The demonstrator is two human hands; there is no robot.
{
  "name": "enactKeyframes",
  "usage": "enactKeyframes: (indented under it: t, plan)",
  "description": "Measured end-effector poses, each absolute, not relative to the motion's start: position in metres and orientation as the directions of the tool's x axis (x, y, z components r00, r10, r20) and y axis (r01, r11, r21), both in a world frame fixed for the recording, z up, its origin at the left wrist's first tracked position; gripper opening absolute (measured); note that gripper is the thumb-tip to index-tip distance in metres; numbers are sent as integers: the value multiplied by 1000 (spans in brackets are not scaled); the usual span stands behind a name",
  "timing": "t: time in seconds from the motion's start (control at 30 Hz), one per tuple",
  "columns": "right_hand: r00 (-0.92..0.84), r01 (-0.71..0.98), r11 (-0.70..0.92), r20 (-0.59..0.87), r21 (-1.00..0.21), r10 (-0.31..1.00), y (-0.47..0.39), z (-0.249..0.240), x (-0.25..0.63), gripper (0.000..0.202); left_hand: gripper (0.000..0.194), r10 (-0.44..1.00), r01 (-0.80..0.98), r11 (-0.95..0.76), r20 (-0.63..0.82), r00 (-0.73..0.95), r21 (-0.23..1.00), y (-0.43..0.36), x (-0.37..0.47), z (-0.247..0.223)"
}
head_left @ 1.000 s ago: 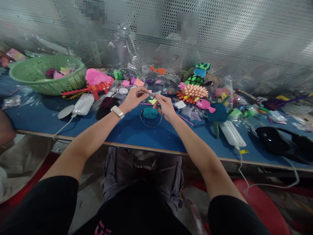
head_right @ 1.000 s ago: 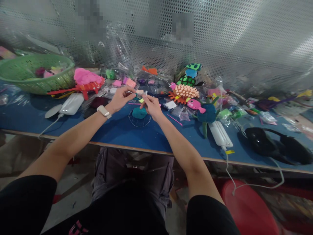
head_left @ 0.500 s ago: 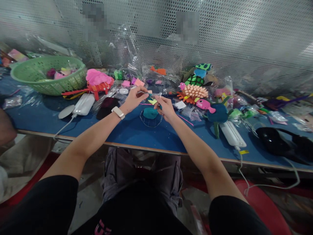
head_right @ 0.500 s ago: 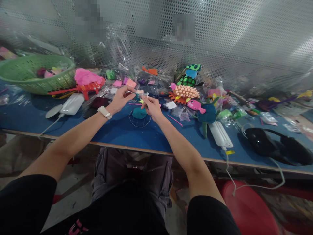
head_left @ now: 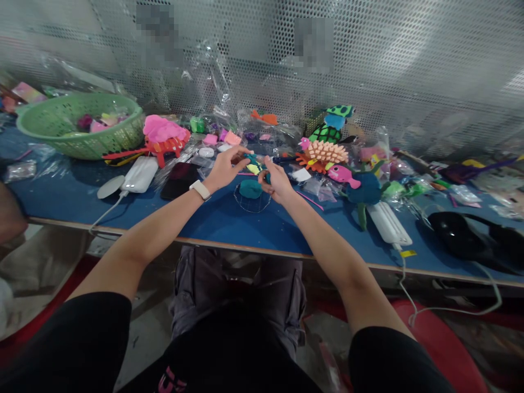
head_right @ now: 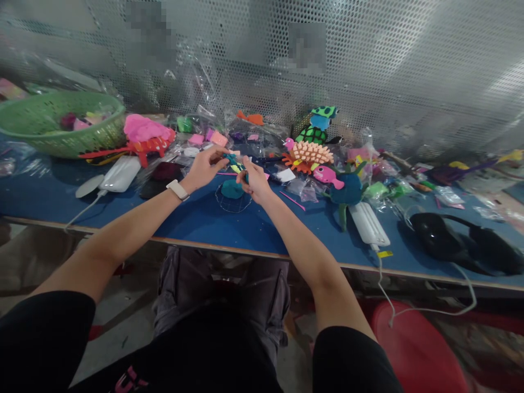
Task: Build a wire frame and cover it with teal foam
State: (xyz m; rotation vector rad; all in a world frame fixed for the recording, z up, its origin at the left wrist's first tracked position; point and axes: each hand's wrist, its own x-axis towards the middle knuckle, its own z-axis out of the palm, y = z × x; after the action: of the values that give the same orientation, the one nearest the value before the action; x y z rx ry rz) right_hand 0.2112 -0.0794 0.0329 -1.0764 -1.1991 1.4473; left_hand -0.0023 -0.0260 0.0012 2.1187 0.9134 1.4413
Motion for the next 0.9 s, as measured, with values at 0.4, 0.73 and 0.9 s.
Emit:
enactKeyframes:
  t: [0.4, 0.73, 0.9]
  plan:
    - [-326, -86, -93, -60, -992, 943, -89, 34, 206, 76, 33, 677, 390, -711, 720, 153, 586, -27, -3, -3]
    - [-234, -180, -99, -55, -979, 971, -81, 34, 211, 74, 36, 627, 430, -737, 766, 142, 522, -32, -3, 6]
    - [-239, -157, -94, -54, -983, 969, -85, 38, 210, 79, 29, 618, 450, -750, 757, 212, 486, -34, -2, 6]
